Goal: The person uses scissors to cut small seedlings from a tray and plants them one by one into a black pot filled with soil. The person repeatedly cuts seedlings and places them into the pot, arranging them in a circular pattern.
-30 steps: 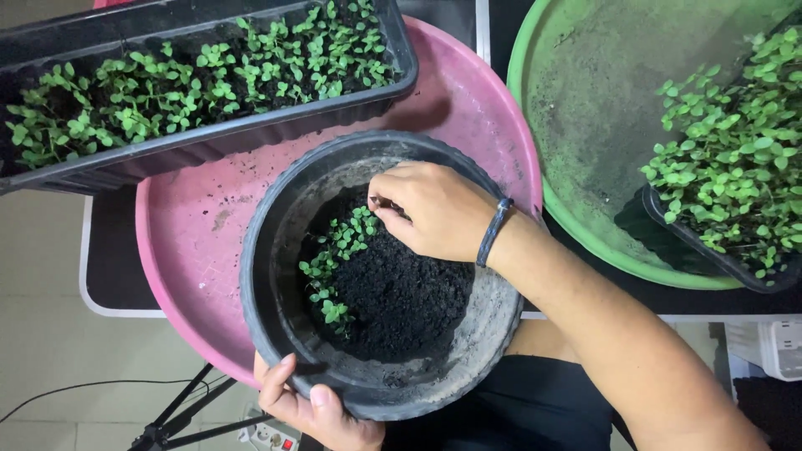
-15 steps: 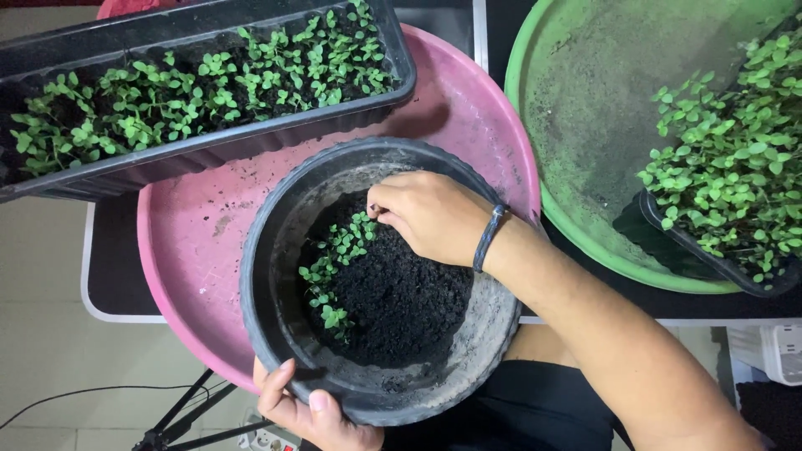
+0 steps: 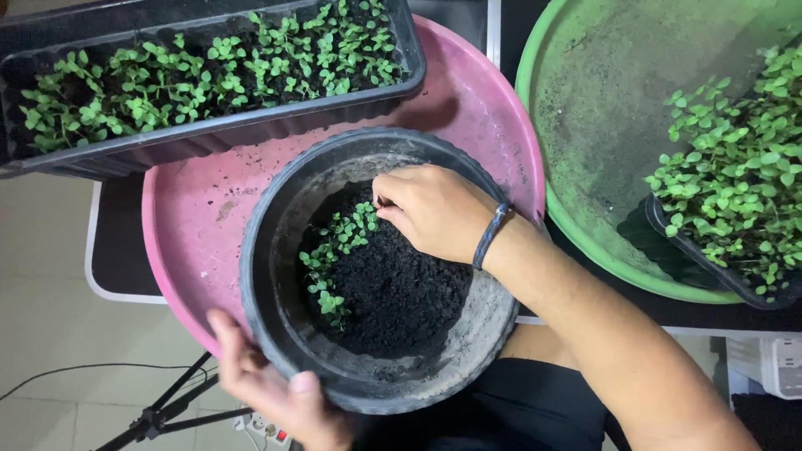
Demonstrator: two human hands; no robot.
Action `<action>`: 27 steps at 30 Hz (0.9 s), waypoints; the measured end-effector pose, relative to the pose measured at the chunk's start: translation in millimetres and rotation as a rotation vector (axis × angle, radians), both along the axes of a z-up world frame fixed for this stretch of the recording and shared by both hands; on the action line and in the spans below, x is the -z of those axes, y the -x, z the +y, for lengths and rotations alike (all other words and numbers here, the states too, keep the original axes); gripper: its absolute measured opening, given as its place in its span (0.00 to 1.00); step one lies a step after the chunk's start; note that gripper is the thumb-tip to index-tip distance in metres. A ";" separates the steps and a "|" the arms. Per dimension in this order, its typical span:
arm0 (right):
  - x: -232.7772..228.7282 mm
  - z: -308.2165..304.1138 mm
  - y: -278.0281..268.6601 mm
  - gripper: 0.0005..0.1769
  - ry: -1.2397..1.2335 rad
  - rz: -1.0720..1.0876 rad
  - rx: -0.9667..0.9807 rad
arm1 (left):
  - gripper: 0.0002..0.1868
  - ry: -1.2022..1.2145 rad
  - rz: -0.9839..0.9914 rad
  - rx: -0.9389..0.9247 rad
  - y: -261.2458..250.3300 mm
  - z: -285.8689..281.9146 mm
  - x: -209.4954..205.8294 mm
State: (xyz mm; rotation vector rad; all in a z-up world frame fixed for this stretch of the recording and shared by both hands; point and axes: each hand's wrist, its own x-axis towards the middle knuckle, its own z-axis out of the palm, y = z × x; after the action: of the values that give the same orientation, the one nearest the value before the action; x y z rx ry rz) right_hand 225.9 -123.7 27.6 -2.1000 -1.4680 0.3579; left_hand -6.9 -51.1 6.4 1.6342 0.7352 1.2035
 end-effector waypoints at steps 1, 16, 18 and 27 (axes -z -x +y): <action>-0.6 0.2 0.5 0.09 0.001 0.000 -0.004 | 0.45 0.001 0.000 -0.004 -2.6 9.6 -14.4; 3.2 -0.7 -0.4 0.04 -0.040 0.054 0.031 | 0.36 -0.437 0.606 0.941 -96.2 156.0 -64.3; 1.3 2.2 1.3 0.09 -0.037 0.046 0.003 | 0.34 -0.437 0.637 0.922 -91.6 157.6 -61.0; -0.1 -0.7 -0.6 0.01 -0.067 0.051 0.029 | 0.31 -0.416 0.668 1.062 -98.6 164.9 -56.7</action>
State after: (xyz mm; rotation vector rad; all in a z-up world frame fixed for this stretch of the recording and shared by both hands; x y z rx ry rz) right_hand 226.5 -124.4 27.7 -2.0418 -1.3995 0.3440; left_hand 91.7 113.8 63.1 2.3318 -0.1028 0.0157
